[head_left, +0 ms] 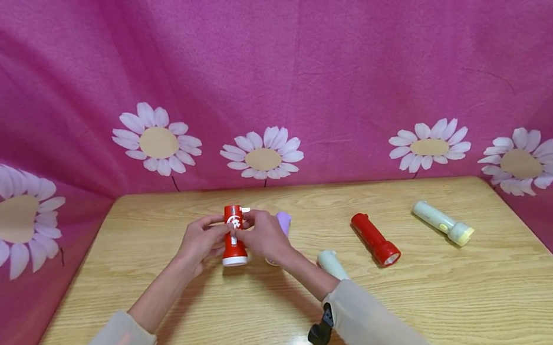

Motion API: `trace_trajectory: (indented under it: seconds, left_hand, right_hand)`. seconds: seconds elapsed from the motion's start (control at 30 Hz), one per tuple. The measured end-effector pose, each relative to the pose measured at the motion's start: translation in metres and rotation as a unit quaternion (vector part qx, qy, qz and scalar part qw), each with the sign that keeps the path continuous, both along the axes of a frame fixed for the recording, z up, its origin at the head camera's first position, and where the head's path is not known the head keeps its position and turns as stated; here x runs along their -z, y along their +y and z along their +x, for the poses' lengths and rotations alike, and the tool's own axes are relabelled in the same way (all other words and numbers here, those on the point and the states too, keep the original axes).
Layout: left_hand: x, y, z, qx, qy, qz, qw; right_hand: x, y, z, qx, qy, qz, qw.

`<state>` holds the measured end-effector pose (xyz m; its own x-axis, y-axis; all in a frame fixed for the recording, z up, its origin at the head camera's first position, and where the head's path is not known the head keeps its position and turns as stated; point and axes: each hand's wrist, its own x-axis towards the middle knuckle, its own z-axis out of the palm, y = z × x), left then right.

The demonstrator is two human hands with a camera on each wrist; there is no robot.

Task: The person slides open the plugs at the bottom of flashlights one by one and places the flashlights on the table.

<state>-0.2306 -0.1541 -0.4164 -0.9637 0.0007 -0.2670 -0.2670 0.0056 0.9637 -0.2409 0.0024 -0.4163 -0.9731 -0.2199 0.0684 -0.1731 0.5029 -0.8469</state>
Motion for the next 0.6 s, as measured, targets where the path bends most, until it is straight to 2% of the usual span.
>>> trace_trajectory:
  seconds: [0.6]
  left_hand:
    - [0.0050, -0.0062, 0.0004, 0.011, -0.013, -0.025, 0.9995]
  right_hand:
    - [0.0006, -0.0080, 0.0015, -0.012, -0.034, 0.027, 0.9990]
